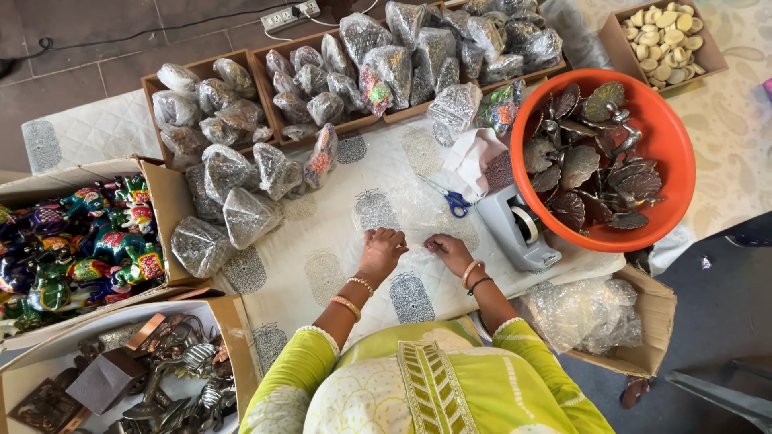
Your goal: The person wraps leaf-shaped decorative metal ornaments in bubble wrap at a work table, folding the plastic around each item and securing it, then sets wrapped pieces aside. A tape dispenser and scissors sit on the table, and boxes of unwrapped ornaments and other colorful figurines surround the work area.
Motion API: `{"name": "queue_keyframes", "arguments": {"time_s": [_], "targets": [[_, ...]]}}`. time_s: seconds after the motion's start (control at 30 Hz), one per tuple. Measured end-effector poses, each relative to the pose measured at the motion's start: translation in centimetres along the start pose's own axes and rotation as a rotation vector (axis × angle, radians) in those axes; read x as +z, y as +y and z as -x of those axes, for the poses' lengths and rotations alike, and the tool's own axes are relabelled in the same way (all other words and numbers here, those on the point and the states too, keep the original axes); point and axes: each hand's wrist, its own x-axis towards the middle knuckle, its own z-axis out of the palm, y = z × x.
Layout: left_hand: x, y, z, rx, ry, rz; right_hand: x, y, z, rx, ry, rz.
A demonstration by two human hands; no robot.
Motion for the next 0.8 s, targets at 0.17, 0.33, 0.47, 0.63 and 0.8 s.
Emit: {"name": "queue_keyframes", "arguments": {"time_s": [0.17,0.33,0.47,0.63,0.8], "targets": [[0.1,-0.5,0.1,-0.071,-0.057,0.159,-0.2,0.9,-0.3,0.026,-0.029,0.001],[-0.6,0.0,0.2,-0.043,0.019,0.248,-0.1,1.7,-0.5,-0.041,-0.042,-0.107],[-0.9,0.7,0.4,-0.156,0.003,0.378,-0.4,0.2,0.1,-0.005,-0.042,-0.072],[0.1,0.1,0.4,-0.039,-0.007,0.410,-0.4,0.6,0.1,-0.002,-0.051,-0.140],[-1.8,3.4,-0.4,0.011,-0.093,0.136,-0.2,2.3,-0.1,-0.020,-0.044,-0.217]]}}
